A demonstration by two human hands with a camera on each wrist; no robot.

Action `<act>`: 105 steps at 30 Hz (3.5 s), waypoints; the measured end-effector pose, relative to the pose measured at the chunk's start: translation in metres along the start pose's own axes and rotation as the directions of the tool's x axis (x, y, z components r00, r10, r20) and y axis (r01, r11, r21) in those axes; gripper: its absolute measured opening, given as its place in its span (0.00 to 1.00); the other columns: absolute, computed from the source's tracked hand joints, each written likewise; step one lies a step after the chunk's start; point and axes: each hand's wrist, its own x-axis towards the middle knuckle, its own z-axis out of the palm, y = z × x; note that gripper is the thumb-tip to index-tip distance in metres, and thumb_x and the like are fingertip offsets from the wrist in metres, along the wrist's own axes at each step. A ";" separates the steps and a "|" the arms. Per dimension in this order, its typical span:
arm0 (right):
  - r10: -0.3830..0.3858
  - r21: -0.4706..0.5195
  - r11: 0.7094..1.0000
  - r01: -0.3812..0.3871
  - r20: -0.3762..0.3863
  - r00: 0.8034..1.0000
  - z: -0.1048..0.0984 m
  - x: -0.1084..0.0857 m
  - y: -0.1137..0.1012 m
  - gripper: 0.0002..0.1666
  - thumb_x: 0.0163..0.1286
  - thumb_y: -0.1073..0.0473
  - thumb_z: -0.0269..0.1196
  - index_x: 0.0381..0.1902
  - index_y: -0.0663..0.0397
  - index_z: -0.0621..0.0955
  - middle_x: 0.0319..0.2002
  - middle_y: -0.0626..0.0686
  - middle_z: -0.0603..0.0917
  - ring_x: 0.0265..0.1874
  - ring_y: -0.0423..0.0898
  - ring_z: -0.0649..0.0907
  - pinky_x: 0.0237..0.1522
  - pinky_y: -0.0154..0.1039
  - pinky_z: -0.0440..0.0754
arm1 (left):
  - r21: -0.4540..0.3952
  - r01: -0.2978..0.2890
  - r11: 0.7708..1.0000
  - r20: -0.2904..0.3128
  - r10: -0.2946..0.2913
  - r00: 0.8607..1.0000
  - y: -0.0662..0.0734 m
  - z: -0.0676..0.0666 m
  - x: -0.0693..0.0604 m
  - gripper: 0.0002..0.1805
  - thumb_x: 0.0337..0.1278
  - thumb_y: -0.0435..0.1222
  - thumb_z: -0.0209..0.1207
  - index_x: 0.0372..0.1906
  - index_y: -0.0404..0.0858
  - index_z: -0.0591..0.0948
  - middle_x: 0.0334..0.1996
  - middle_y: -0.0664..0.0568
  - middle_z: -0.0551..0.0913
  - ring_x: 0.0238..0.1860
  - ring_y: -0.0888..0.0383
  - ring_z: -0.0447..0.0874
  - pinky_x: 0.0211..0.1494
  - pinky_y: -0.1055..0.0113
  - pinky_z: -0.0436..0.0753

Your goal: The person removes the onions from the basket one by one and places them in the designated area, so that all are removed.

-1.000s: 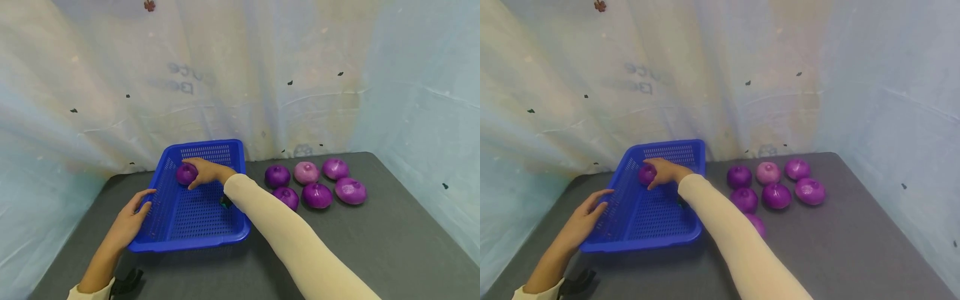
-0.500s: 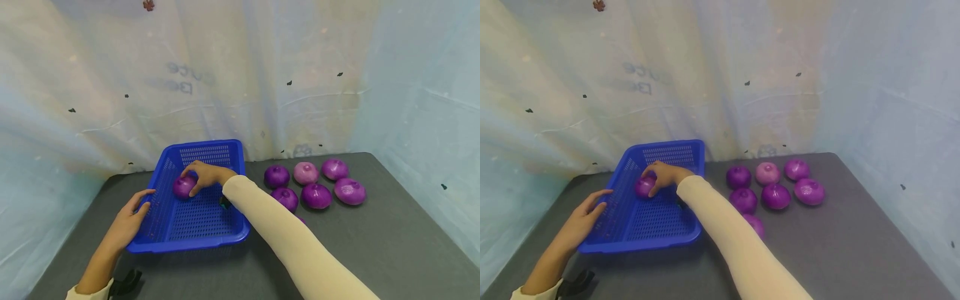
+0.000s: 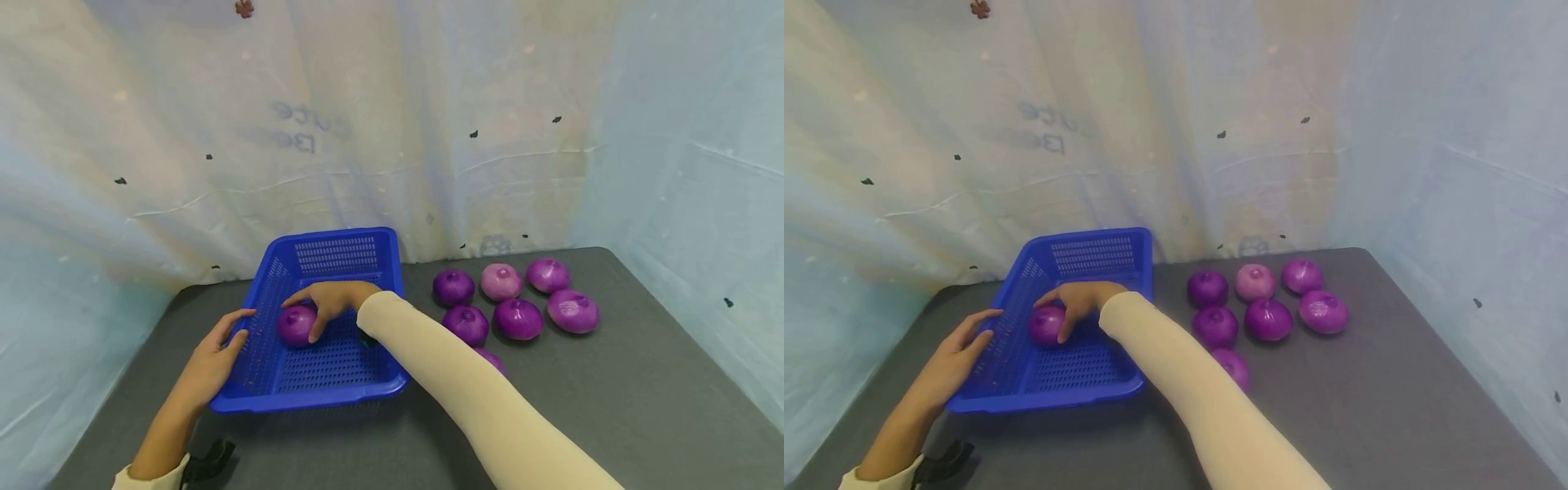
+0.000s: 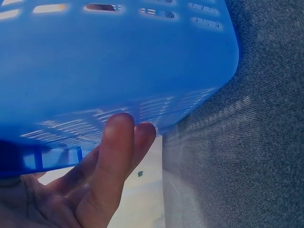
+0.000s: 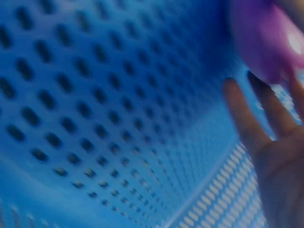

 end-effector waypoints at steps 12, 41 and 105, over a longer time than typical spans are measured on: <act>0.037 -0.046 0.998 -0.036 0.006 0.999 0.006 0.002 -0.010 0.47 0.56 0.48 0.77 0.72 0.28 0.69 0.67 0.45 0.74 0.63 0.43 0.75 0.60 0.38 0.77 | -0.013 0.021 1.000 0.004 -0.021 1.000 -0.001 -0.001 0.000 0.28 0.80 0.50 0.38 0.77 0.49 0.58 0.72 0.28 0.61 0.57 0.34 0.77 0.41 0.54 0.84; -0.141 -0.207 0.973 0.102 -0.184 0.973 -0.023 -0.097 -0.063 0.48 0.59 0.41 0.73 0.74 0.40 0.67 0.68 0.46 0.74 0.63 0.43 0.76 0.59 0.36 0.78 | 0.026 0.028 0.999 -0.013 -0.028 1.000 -0.001 0.000 0.000 0.27 0.80 0.50 0.37 0.76 0.47 0.58 0.72 0.26 0.61 0.60 0.29 0.75 0.43 0.48 0.83; 0.023 -0.273 0.935 -0.227 -0.591 0.806 0.018 -0.360 0.035 0.48 0.54 0.31 0.71 0.71 0.29 0.68 0.64 0.36 0.76 0.55 0.32 0.80 0.52 0.36 0.80 | -0.005 0.016 1.000 -0.038 -0.016 0.999 -0.006 -0.001 0.000 0.26 0.80 0.49 0.39 0.76 0.49 0.60 0.73 0.30 0.62 0.57 0.31 0.75 0.42 0.52 0.83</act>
